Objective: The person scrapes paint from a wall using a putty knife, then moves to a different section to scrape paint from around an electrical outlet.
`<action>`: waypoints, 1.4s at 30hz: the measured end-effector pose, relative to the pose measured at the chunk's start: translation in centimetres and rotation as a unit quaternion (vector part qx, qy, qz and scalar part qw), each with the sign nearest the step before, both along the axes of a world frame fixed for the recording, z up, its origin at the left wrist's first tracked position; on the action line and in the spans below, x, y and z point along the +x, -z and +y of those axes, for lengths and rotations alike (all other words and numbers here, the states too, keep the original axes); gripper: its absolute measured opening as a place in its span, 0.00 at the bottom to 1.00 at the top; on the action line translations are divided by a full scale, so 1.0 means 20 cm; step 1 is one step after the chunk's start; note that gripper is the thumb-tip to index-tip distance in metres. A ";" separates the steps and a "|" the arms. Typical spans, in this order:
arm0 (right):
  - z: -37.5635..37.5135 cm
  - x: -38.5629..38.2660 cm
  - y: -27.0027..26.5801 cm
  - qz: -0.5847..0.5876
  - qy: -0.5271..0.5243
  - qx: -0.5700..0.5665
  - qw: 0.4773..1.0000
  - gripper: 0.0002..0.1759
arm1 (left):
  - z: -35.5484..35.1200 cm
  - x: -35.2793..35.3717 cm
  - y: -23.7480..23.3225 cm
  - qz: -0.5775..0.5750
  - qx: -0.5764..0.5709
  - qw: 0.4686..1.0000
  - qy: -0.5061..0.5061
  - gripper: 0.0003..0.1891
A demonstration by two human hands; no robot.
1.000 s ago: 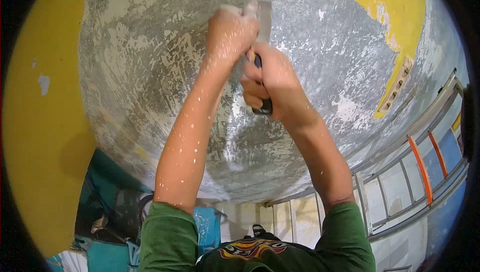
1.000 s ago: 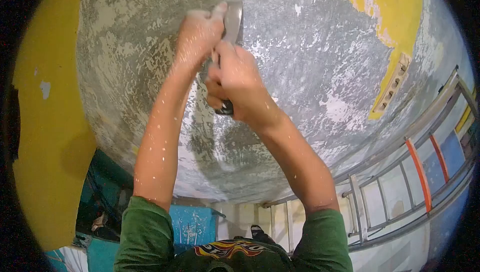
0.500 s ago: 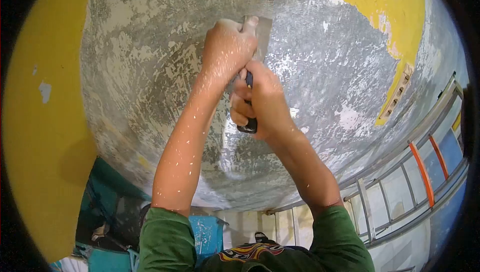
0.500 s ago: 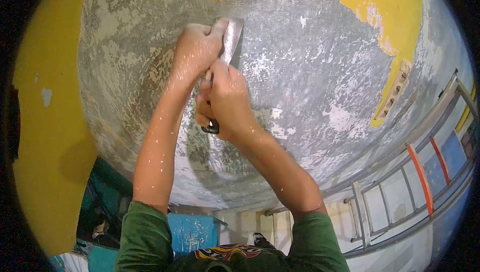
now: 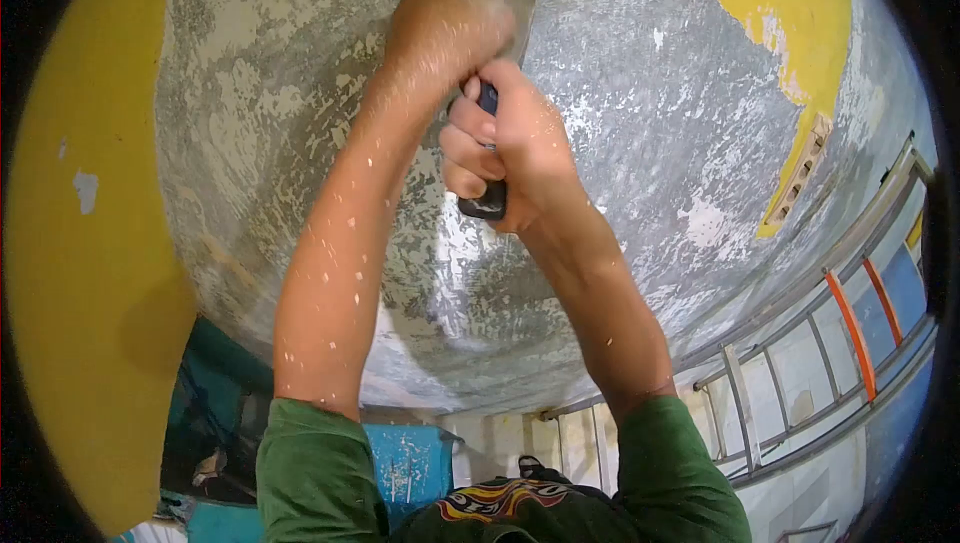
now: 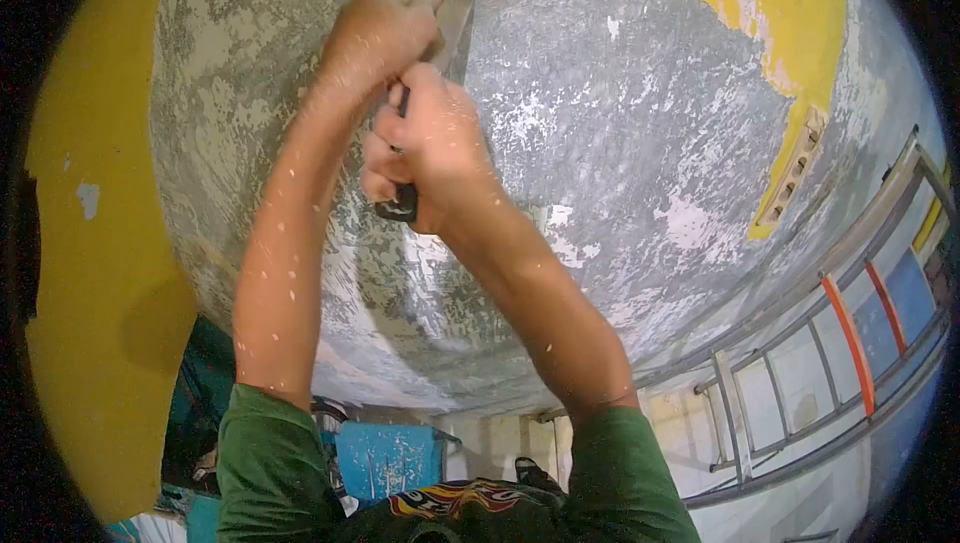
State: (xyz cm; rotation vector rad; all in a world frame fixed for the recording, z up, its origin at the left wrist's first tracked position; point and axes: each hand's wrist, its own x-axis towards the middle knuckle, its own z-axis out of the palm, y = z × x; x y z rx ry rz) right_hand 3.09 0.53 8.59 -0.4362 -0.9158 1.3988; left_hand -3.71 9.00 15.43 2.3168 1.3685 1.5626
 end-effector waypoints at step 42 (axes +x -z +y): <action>0.08 -0.04 0.05 0.076 -0.012 0.039 0.996 0.24 | 0.00 0.04 -0.01 0.008 0.051 0.998 0.020 0.27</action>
